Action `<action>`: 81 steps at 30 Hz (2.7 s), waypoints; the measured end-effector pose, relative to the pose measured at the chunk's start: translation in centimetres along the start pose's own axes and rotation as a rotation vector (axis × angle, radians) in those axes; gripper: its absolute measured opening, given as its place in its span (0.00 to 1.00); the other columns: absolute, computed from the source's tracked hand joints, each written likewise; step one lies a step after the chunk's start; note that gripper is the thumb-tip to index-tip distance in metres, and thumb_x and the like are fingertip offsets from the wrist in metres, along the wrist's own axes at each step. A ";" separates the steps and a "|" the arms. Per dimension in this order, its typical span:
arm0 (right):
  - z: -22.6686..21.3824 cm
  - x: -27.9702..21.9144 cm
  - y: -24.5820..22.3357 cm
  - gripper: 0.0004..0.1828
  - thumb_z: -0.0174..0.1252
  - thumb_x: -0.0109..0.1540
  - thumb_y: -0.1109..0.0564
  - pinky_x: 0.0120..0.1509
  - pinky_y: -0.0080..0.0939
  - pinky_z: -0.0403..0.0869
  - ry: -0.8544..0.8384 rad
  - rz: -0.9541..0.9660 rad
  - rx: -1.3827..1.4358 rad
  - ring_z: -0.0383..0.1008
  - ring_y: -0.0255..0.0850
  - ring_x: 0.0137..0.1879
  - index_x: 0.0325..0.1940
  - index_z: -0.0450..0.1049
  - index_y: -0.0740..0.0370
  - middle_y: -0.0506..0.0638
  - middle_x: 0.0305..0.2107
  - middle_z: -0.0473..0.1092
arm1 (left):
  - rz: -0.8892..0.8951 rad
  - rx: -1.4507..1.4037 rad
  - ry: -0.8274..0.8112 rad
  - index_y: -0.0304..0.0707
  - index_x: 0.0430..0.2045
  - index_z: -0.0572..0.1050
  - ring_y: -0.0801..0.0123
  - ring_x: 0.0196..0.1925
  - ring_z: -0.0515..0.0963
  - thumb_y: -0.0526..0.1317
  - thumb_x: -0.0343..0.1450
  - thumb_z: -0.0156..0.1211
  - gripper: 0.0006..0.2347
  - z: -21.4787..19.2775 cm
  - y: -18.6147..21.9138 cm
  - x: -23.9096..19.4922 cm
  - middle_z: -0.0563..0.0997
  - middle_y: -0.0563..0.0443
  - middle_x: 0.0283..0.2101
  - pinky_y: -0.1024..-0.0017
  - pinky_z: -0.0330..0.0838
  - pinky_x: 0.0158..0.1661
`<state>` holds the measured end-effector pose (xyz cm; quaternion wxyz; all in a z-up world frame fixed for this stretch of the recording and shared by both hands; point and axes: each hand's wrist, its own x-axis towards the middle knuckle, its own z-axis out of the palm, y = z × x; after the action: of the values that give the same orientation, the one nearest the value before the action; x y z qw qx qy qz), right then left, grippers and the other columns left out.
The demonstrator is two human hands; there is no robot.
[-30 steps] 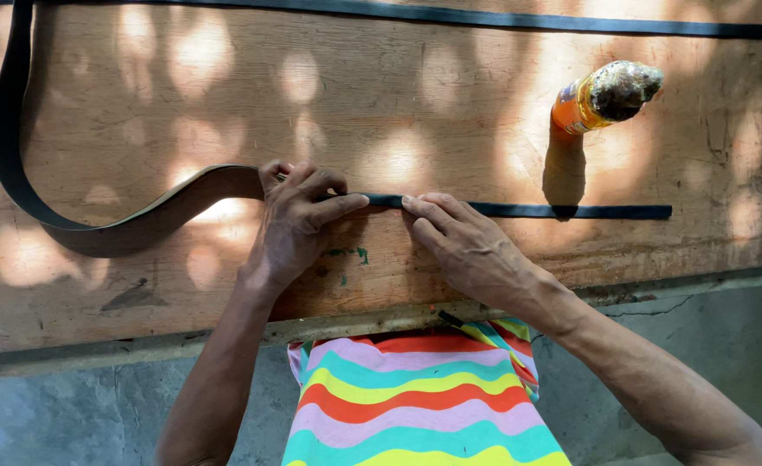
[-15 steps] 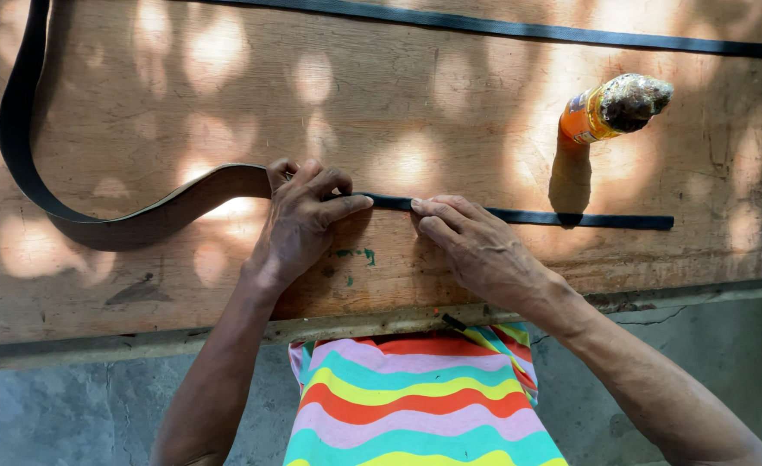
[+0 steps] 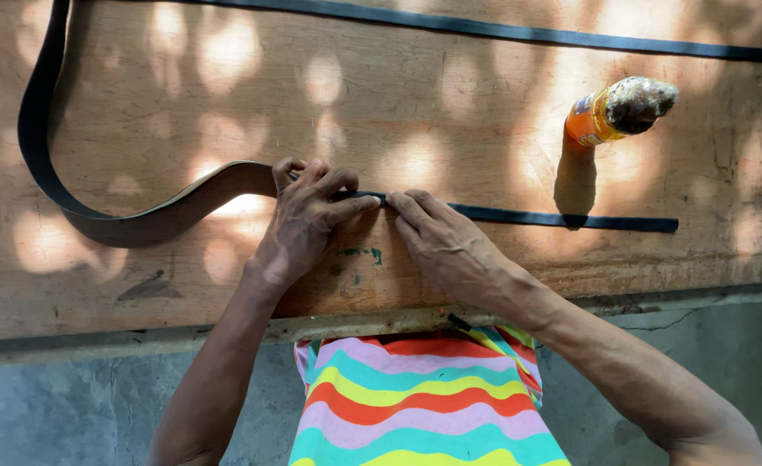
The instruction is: The person applies glue to a long black strap using a plastic bottle with a brush applicator. They then fold the strap over itself and press the glued sections together. The process is repeated for a second strap.
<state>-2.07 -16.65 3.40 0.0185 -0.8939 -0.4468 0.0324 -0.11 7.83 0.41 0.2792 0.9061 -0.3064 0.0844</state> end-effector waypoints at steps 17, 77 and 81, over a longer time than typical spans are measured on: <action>-0.4 -0.1 0.7 0.30 0.58 0.51 0.68 0.73 0.48 0.66 0.096 0.044 0.294 0.64 0.55 0.67 0.59 0.67 0.72 0.61 0.60 0.65 | -0.036 0.009 0.092 0.57 0.38 0.85 0.67 0.45 0.75 0.35 0.66 0.70 0.11 -1.9 -1.8 -1.1 0.79 0.60 0.39 0.55 0.57 0.54; 2.1 -10.3 3.2 0.23 0.51 0.64 0.73 0.61 0.51 0.75 0.402 0.393 0.683 0.73 0.55 0.57 0.62 0.66 0.61 0.58 0.50 0.71 | 0.095 -0.170 -0.048 0.57 0.41 0.84 0.68 0.41 0.73 0.39 0.69 0.67 0.09 4.9 4.9 3.4 0.74 0.59 0.36 0.62 0.59 0.50; 2.4 -10.2 3.4 0.23 0.51 0.64 0.72 0.60 0.50 0.76 0.413 0.366 0.670 0.73 0.54 0.56 0.63 0.65 0.62 0.56 0.50 0.72 | 0.097 -0.169 -0.065 0.56 0.41 0.83 0.68 0.43 0.73 0.39 0.69 0.67 0.09 5.0 4.7 3.3 0.73 0.58 0.37 0.63 0.58 0.50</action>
<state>-5.64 -26.87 1.24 0.3906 -0.8906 -0.2329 -0.0012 -0.45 0.28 -0.48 0.3400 0.8657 -0.3650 0.0422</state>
